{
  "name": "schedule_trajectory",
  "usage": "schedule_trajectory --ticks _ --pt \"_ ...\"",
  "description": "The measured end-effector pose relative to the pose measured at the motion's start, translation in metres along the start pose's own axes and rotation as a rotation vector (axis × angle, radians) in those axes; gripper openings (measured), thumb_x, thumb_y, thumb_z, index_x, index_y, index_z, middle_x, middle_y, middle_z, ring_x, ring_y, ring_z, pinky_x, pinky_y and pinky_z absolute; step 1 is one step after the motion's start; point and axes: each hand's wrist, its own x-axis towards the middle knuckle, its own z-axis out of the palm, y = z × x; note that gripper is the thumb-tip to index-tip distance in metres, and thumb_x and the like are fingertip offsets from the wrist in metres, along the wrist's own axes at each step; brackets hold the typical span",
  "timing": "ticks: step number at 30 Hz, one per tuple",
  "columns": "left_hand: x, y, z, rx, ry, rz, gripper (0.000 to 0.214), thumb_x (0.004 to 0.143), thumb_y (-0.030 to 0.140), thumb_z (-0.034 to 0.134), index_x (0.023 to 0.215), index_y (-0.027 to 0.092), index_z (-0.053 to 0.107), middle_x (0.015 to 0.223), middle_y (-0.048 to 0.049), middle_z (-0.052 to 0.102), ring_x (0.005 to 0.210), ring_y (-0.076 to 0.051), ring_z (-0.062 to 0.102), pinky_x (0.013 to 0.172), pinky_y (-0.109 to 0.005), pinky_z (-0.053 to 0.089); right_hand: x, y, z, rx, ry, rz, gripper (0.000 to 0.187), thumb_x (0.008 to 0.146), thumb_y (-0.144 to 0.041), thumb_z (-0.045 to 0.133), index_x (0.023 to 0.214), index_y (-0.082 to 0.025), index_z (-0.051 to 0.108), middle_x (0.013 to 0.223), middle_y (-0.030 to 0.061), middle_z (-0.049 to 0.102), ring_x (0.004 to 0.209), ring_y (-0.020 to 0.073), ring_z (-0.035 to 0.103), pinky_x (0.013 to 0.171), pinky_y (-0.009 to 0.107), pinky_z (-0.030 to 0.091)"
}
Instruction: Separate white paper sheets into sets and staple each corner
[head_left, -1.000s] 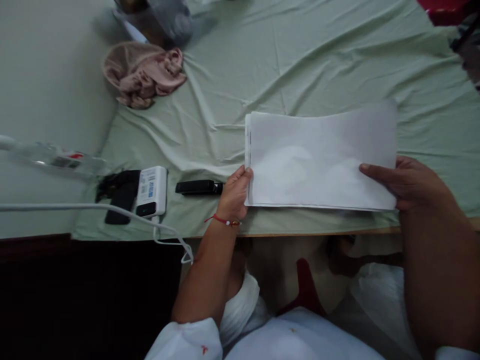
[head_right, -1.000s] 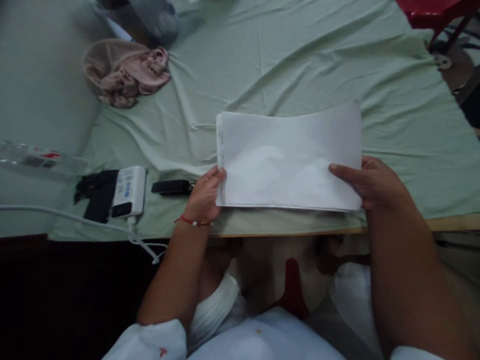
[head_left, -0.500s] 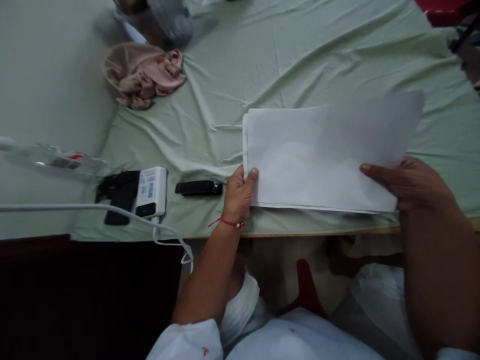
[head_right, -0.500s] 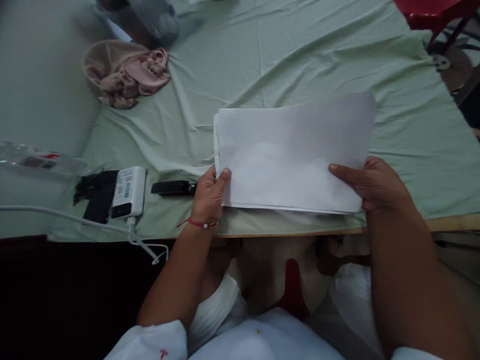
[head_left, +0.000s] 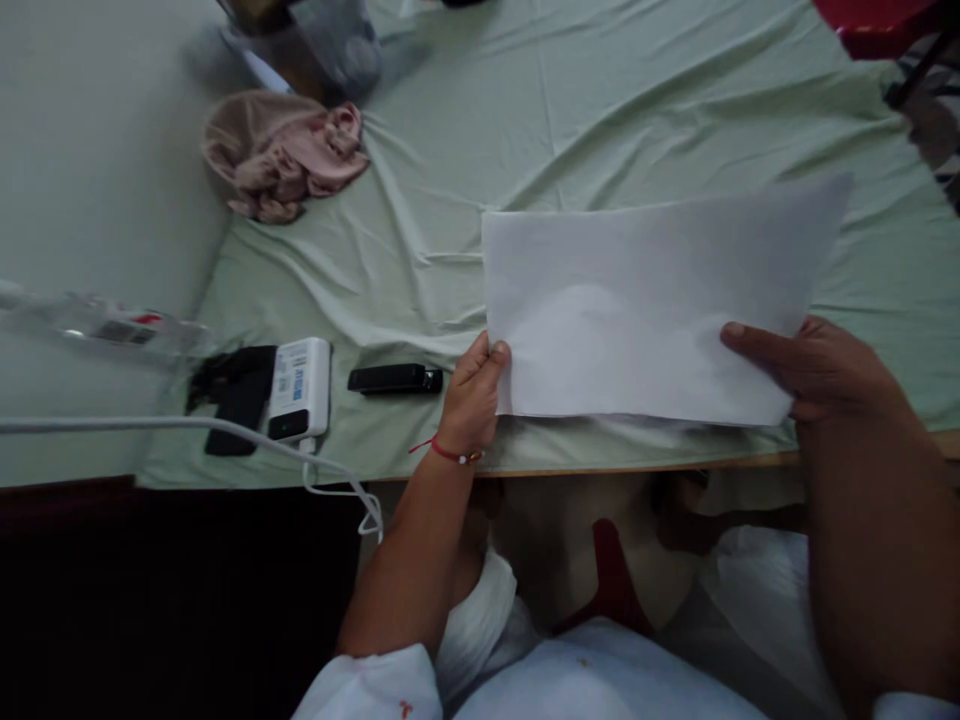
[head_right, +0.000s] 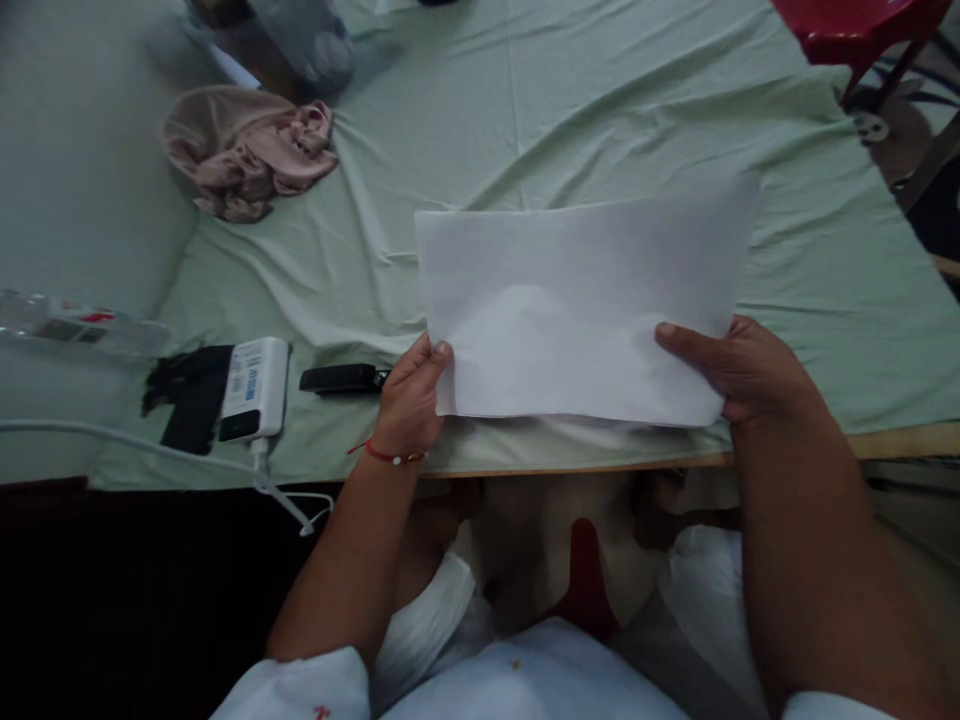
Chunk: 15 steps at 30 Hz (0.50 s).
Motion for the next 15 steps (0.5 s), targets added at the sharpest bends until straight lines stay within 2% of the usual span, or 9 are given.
schedule_trajectory --ticks 3,7,11,15 --pt "0.004 -0.003 -0.003 0.033 0.057 0.063 0.038 0.085 0.054 0.083 0.108 0.025 0.079 0.111 -0.0056 0.081 0.116 -0.023 0.073 0.102 -0.035 0.058 0.000 0.003 0.002 0.042 -0.034 -0.026 0.049 0.045 -0.022 0.102 0.090 -0.022 0.084 0.093 0.0026 0.083 0.067 0.0166 0.073 0.058 0.025 0.064" --pt "0.010 -0.009 -0.008 0.163 -0.027 0.215 0.037 0.094 0.057 0.071 0.113 0.026 0.077 0.109 -0.0036 0.079 0.111 -0.019 0.073 0.100 -0.032 0.057 0.003 0.010 0.006 0.059 -0.058 -0.050 0.051 0.042 -0.026 0.105 0.088 -0.022 0.084 0.095 0.0032 0.083 0.073 0.0185 0.075 0.063 0.026 0.066" --pt "0.015 -0.008 -0.013 0.280 0.020 0.336 0.039 0.098 0.059 0.066 0.114 0.026 0.076 0.109 -0.0027 0.079 0.109 -0.018 0.072 0.103 -0.031 0.055 0.008 0.017 0.007 0.079 -0.164 -0.075 0.052 0.048 -0.029 0.104 0.096 -0.024 0.084 0.103 0.0020 0.084 0.084 0.0174 0.076 0.073 0.025 0.066" --pt "0.020 -0.001 -0.022 0.430 0.027 0.457 0.046 0.097 0.063 0.064 0.114 0.023 0.076 0.111 -0.0054 0.078 0.118 -0.022 0.069 0.112 -0.037 0.051 0.011 0.023 0.008 0.054 -0.196 -0.047 0.049 0.053 -0.031 0.103 0.097 -0.025 0.082 0.101 0.0015 0.083 0.088 0.0181 0.076 0.080 0.029 0.066"
